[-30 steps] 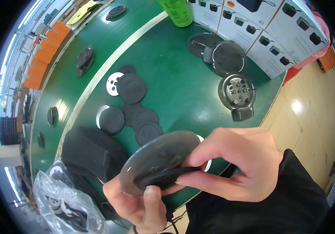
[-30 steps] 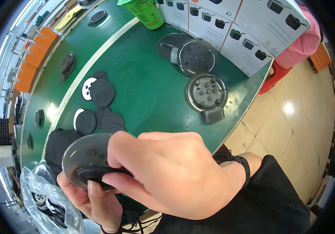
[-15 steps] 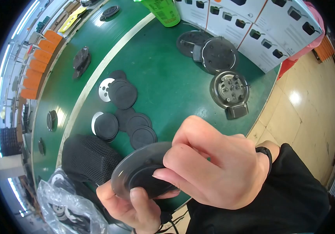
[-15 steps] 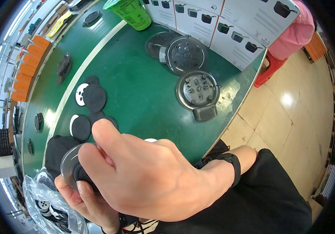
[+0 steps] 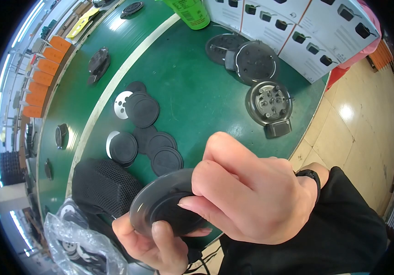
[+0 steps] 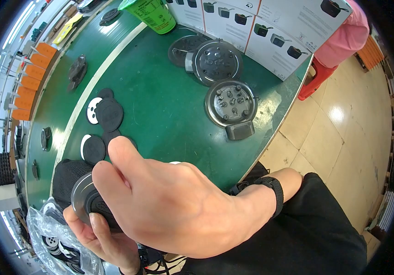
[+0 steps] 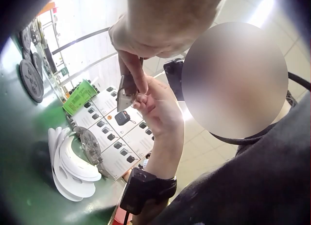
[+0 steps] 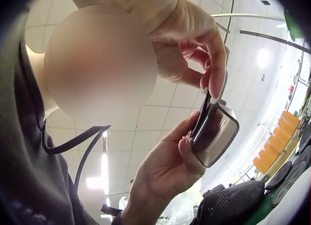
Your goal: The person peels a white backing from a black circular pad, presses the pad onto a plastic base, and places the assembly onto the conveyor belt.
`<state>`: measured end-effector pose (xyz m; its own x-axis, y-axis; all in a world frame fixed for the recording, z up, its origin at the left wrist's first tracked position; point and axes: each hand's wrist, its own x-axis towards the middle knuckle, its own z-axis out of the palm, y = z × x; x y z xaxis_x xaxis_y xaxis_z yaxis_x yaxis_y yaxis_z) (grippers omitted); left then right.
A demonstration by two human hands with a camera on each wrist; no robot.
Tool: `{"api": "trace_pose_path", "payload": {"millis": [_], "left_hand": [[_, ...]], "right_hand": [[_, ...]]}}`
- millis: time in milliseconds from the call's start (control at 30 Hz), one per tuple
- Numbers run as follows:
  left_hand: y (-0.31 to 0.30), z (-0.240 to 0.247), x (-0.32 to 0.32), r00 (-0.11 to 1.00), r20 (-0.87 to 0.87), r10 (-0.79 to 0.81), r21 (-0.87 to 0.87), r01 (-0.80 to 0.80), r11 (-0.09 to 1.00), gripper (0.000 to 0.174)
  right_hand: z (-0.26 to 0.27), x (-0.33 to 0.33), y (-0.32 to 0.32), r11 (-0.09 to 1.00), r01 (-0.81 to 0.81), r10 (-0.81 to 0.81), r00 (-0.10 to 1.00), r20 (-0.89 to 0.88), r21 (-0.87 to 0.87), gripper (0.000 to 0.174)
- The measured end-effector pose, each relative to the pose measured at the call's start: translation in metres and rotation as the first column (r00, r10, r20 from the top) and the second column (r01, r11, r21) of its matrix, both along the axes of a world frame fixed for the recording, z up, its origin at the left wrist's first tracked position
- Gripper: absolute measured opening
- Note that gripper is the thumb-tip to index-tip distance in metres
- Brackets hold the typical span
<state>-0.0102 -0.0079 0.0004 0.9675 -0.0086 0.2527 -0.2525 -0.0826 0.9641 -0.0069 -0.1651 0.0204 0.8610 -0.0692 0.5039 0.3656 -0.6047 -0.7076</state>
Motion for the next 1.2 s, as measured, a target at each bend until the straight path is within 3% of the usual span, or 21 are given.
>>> {"api": "trace_pose_path", "payload": {"millis": [200, 333, 400, 433, 467, 533, 567, 633, 667, 700, 733, 767, 800, 833, 900, 1000, 1033, 1067, 1200], "left_hand": [[-0.002, 0.001, -0.001, 0.999, -0.041, -0.008, -0.009, 0.008, 1.000, 0.024], [0.001, 0.014, -0.002, 0.970, -0.235, -0.061, -0.059, 0.048, 0.997, 0.024], [-0.004, 0.013, 0.003, 0.966, -0.254, -0.045, -0.063, 0.030, 0.998, 0.025], [-0.001, 0.016, 0.006, 0.945, -0.262, -0.197, -0.123, 0.169, 0.978, 0.031], [-0.001, 0.018, 0.006, 0.928, -0.283, -0.241, -0.190, 0.193, 0.963, 0.034], [-0.001, 0.022, 0.005, 0.890, -0.318, -0.325, -0.322, 0.221, 0.920, 0.041], [-0.003, 0.028, 0.005, 0.861, -0.362, -0.357, -0.385, 0.210, 0.898, 0.052], [-0.014, 0.039, 0.004, 0.892, -0.402, -0.207, -0.312, 0.080, 0.947, 0.055], [-0.016, 0.041, 0.004, 0.901, -0.411, -0.137, -0.278, 0.020, 0.961, 0.057], [-0.003, 0.034, 0.002, 0.958, -0.192, -0.214, 0.013, 0.220, 0.975, 0.069], [0.004, 0.028, 0.002, 0.957, -0.045, -0.285, 0.129, 0.288, 0.949, 0.073], [0.005, 0.019, 0.003, 0.948, 0.198, -0.251, 0.329, 0.177, 0.928, 0.073], [0.004, 0.014, 0.005, 0.869, 0.425, -0.253, 0.486, 0.016, 0.874, 0.073], [0.006, 0.017, 0.004, 0.870, 0.356, -0.341, 0.531, 0.112, 0.840, 0.069], [0.015, 0.040, 0.007, 0.839, 0.202, -0.505, 0.597, 0.304, 0.743, 0.061], [0.025, 0.066, 0.010, 0.707, -0.049, -0.705, 0.628, 0.571, 0.529, 0.051], [0.025, 0.032, -0.005, 0.761, -0.032, -0.648, 0.095, 0.648, 0.756, 0.046], [0.025, -0.003, -0.019, 0.804, 0.061, -0.591, -0.462, 0.547, 0.698, 0.042], [0.001, 0.013, -0.013, 0.741, 0.436, -0.511, -0.126, 0.612, 0.780, 0.041]], "right_hand": [[0.009, -0.002, -0.008, 0.992, -0.026, 0.001, 0.978, -0.207, -0.119, 0.033], [0.011, 0.006, -0.031, 0.979, 0.005, -0.070, 0.947, -0.314, -0.203, 0.043], [0.002, 0.009, -0.037, 0.968, -0.232, 0.178, 0.901, -0.395, -0.092, 0.035], [0.000, 0.011, -0.038, 0.925, -0.375, 0.365, 0.828, -0.426, 0.063, 0.033], [-0.001, 0.012, -0.039, 0.839, -0.499, 0.542, 0.725, -0.425, 0.218, 0.031], [0.002, 0.010, -0.041, 0.817, -0.461, 0.573, 0.714, -0.401, 0.347, 0.021], [0.003, 0.010, -0.043, 0.810, -0.445, 0.577, 0.719, -0.386, 0.381, 0.020], [0.005, 0.007, -0.044, 0.793, -0.364, 0.570, 0.726, -0.384, 0.489, 0.016], [0.005, 0.006, -0.046, 0.816, -0.423, 0.556, 0.761, -0.335, 0.395, 0.017], [0.003, 0.004, -0.048, 0.834, -0.469, 0.543, 0.791, -0.281, 0.290, 0.018], [-0.001, 0.004, -0.050, 0.846, -0.502, 0.533, 0.816, -0.225, 0.181, 0.020], [-0.010, 0.005, -0.049, 0.848, -0.527, 0.529, 0.848, -0.032, 0.048, 0.020], [-0.019, 0.007, -0.047, 0.867, -0.488, 0.498, 0.849, 0.179, -0.099, 0.020], [-0.029, 0.009, -0.046, 0.896, -0.389, 0.444, 0.810, 0.383, -0.214, 0.020], [-0.027, 0.010, -0.044, 0.909, -0.317, 0.413, 0.777, 0.475, -0.271, 0.021], [-0.023, 0.007, -0.043, 0.904, -0.269, 0.413, 0.751, 0.514, -0.333, 0.031], [-0.023, 0.005, -0.042, 0.905, -0.250, 0.406, 0.751, 0.520, -0.345, 0.032], [-0.021, 0.002, -0.041, 0.907, -0.243, 0.397, 0.764, 0.509, -0.344, 0.031], [-0.006, -0.008, -0.036, 0.917, -0.242, 0.366, 0.826, 0.429, -0.317, 0.028]]}}
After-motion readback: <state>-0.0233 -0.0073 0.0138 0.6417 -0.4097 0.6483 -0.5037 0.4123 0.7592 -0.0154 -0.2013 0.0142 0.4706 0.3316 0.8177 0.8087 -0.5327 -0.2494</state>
